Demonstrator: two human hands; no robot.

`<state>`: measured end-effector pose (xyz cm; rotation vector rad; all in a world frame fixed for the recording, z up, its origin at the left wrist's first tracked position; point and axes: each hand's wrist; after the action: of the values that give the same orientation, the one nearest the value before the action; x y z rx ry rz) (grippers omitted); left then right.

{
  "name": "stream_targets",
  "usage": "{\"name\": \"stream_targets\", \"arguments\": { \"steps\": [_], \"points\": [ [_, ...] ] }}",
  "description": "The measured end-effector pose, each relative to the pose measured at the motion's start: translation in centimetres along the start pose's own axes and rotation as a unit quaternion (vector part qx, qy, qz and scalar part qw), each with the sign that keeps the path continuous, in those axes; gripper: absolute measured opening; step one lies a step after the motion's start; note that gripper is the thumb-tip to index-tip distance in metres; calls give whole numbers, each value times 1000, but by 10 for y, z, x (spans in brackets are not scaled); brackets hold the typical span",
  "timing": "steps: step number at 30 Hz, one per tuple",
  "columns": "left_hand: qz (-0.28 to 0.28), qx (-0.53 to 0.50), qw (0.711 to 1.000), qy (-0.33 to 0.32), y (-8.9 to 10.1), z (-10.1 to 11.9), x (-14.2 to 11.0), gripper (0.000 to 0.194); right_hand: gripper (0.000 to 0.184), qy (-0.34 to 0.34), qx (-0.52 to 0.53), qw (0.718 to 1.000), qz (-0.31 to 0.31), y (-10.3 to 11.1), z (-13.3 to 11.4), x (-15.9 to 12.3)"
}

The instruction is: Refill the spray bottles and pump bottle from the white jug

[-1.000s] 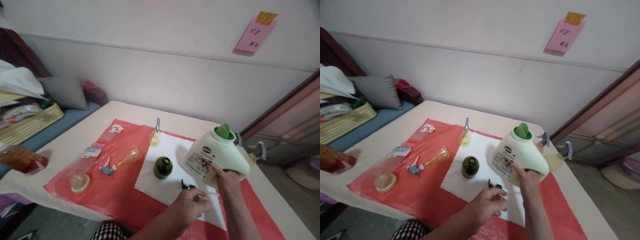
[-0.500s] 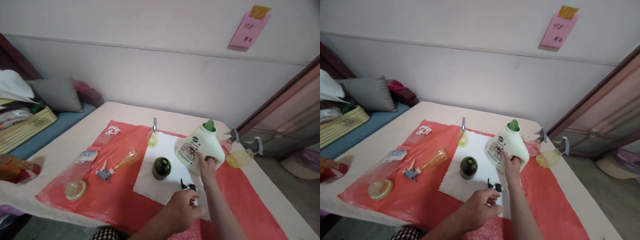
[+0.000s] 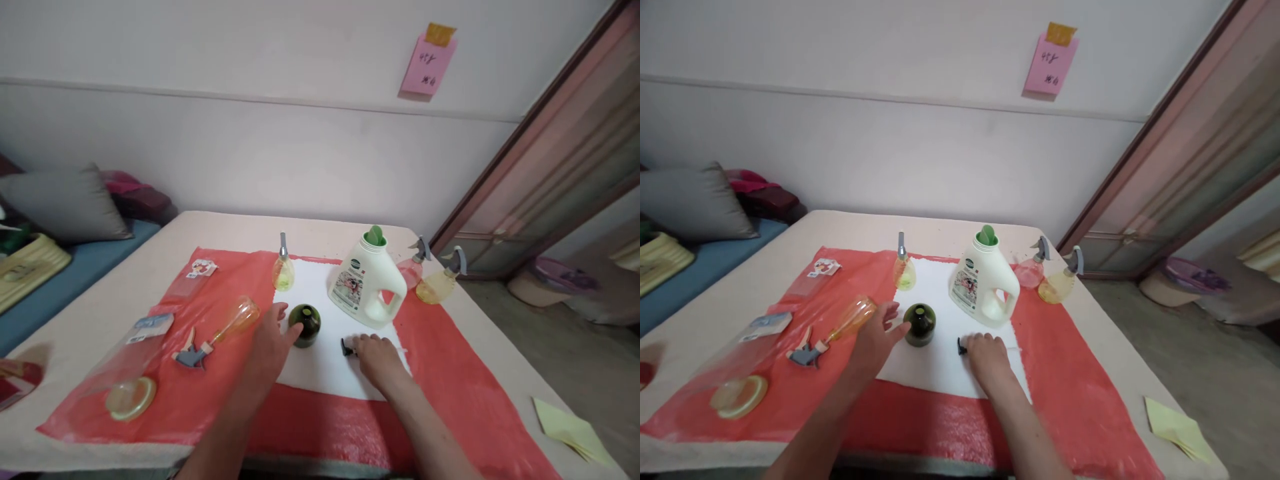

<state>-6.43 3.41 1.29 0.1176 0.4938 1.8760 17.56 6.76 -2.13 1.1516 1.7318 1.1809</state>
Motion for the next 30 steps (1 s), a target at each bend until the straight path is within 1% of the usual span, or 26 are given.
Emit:
{"name": "stream_targets", "arguments": {
  "steps": [2, 4, 7, 8, 9, 10, 11, 12, 13, 14, 15, 16, 17, 20, 22, 26, 30],
  "points": [
    [-8, 64, 998, 1, -8, -14, 4, 72, 26, 0, -1, 1000, -17, 0, -3, 4],
    [-34, 105, 994, 0, -19, -26, 7, 91, 22, 5, 13, 1000, -12, 8, -2, 9],
    [-62, 116, 991, -8, -35, -39, 12, 106, 21, 14, 48, 998, 44, 31, 1, 14],
    [-63, 109, 992, -15, -40, -42, 13, 107, 24, 16, 71, 994, 76, 40, 0, 13],
    [-61, 99, 993, -22, -44, -45, 16, 108, 27, 19, 121, 985, 121, 47, -1, 13],
    [-55, 87, 994, -31, -47, -48, 18, 107, 30, 24, 200, 964, 175, 52, -4, 12],
    [-45, 74, 995, -41, -50, -51, 20, 105, 33, 29, 301, 924, 232, 56, -7, 10],
    [-33, 64, 996, -50, -53, -53, 22, 102, 34, 32, 408, 867, 284, 59, -11, 9],
    [-21, 58, 996, -58, -56, -55, 24, 99, 36, 33, 499, 803, 323, 59, -15, 7],
    [-13, 56, 996, -63, -58, -57, 25, 95, 37, 33, 564, 750, 345, 60, -19, 6],
    [-8, 58, 996, -71, -60, -58, 25, 92, 37, 31, 596, 720, 353, 59, -23, 4],
    [-6, 64, 995, -81, -62, -59, 25, 90, 36, 29, 610, 708, 355, 59, -27, 3],
    [-8, 75, 993, -95, -65, -59, 24, 88, 35, 28, 613, 705, 355, 59, -30, 2],
    [-12, 127, 979, -157, -70, -56, 17, 84, 33, 32, 609, 709, 355, 63, -35, -1],
    [-11, 157, 970, -186, -73, -52, 13, 82, 32, 37, 614, 712, 340, 67, -38, -3],
    [-11, 184, 962, -201, -72, -37, 6, 81, 34, 41, 631, 717, 292, 66, -40, -4],
    [3, 213, 953, -217, -67, -13, -4, 78, 36, 53, 638, 728, 246, 56, -41, 0]
  ]
}}
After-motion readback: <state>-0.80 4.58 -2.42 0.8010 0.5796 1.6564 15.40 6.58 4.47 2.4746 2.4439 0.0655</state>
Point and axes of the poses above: each hand's wrist, its own x-axis towards the middle knuckle, its own y-axis out of the back of the hand, z = x × y, and after that the axes turned 7 degrees about y, right-handed
